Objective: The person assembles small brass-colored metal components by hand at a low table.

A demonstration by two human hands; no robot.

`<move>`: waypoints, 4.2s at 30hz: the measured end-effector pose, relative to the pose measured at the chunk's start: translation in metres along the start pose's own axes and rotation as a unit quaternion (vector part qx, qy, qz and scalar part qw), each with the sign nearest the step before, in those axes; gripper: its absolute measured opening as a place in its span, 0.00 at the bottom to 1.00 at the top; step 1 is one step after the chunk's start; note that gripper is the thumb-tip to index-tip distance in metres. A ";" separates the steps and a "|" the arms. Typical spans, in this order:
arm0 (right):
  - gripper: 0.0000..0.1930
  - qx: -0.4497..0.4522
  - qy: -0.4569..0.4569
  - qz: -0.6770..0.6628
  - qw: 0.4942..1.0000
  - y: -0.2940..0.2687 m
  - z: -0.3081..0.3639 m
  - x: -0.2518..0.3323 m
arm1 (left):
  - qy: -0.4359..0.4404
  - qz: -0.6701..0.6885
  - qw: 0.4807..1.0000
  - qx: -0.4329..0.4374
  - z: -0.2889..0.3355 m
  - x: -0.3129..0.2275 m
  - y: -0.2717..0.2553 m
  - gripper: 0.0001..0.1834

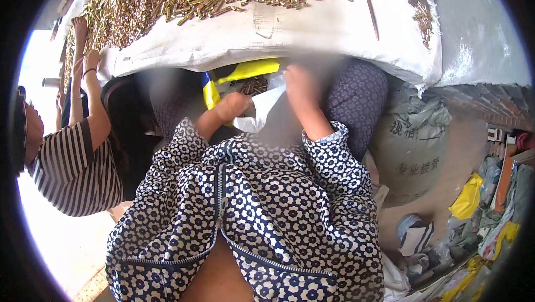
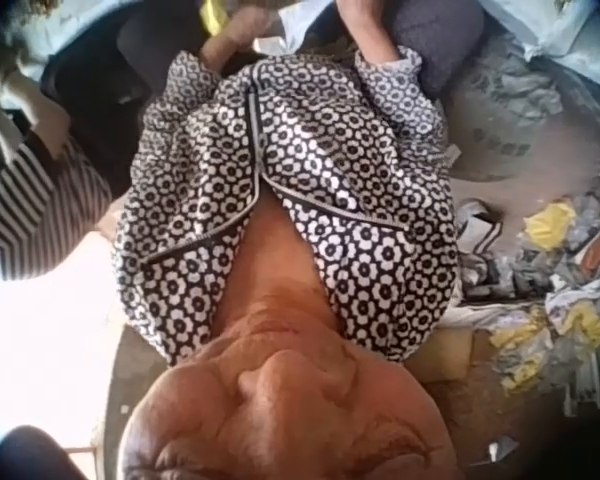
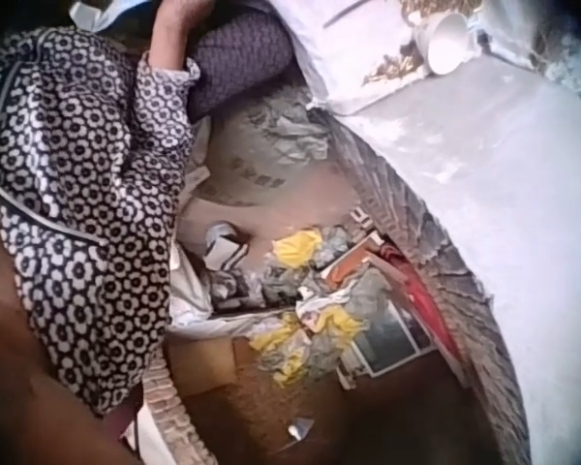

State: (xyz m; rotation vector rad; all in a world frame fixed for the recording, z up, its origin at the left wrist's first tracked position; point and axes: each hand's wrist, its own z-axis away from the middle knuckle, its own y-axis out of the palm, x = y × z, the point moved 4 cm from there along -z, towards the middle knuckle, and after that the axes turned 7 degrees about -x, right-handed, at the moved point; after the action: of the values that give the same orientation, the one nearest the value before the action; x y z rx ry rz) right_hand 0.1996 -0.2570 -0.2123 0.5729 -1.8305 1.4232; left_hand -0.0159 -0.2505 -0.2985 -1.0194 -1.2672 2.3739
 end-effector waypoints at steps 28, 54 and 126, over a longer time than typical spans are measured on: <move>0.23 -0.061 -0.172 0.226 0.957 -0.057 0.021 0.097 | 0.108 0.019 0.993 -0.036 0.013 -0.043 -0.038 0.08; 0.18 -0.003 0.032 0.199 0.979 0.023 -0.019 -0.046 | -0.226 0.471 0.666 -0.532 0.092 0.004 -0.034 0.37; 0.08 -0.057 0.046 0.096 0.993 -0.094 0.030 0.025 | -0.159 0.087 0.842 -0.508 0.098 0.033 -0.175 0.07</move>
State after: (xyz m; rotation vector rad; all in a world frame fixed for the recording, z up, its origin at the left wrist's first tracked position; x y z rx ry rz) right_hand 0.2439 -0.3102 -0.1374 0.2758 -1.9197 1.4339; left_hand -0.1231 -0.1918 -0.1362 -0.9838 -2.8155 1.9453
